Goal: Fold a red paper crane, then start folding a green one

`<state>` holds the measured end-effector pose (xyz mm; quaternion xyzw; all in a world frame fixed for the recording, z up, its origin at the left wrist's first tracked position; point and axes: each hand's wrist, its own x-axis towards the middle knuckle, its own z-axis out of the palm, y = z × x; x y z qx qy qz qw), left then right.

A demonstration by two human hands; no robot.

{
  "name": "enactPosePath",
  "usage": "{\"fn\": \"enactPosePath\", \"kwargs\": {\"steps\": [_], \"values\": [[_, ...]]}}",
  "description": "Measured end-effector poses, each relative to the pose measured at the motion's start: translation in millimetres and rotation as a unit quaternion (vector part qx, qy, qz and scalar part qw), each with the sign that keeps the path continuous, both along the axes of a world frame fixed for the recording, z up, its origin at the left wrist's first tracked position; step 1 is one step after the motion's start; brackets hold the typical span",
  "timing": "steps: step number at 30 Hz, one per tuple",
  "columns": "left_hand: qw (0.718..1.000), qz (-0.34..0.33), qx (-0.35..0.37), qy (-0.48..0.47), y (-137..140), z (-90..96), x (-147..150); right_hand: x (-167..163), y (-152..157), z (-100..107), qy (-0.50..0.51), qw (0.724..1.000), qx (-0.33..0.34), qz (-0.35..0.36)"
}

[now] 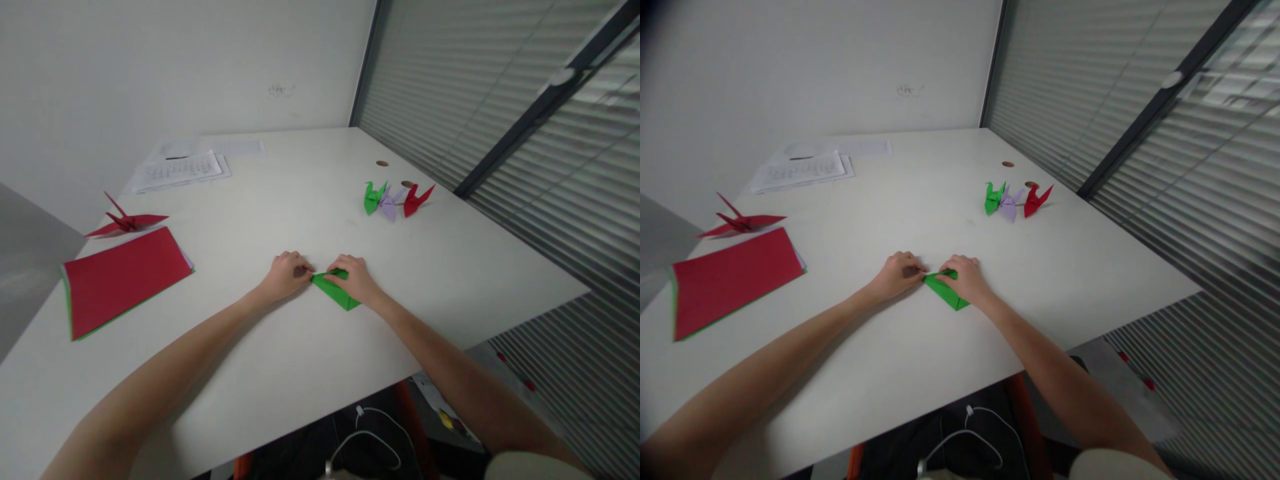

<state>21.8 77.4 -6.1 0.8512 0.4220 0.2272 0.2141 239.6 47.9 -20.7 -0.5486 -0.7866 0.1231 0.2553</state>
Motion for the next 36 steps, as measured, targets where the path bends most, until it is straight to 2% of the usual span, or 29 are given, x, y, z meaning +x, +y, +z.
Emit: {"fn": "enactPosePath", "kwargs": {"steps": [9,15,20,25,36], "values": [[0.999,-0.030,-0.012,0.008,0.0,0.1,-2.1,4.0,-1.5,3.2,0.040,0.998,0.005,0.046],[0.999,-0.047,-0.004,0.026,0.9,1.4,-3.9,4.8,-2.5,3.8,0.061,0.997,0.007,0.055],[0.997,-0.069,0.010,0.032,1.6,4.7,-5.8,4.2,-2.2,0.9,0.040,0.998,0.006,0.042],[0.998,-0.061,0.013,-0.002,0.9,3.6,-6.6,3.9,-2.9,-0.9,0.033,0.998,0.032,0.039],[0.999,-0.022,0.016,0.029,-3.6,1.6,0.9,2.4,-6.9,0.9,0.000,0.993,0.088,0.079]]}}
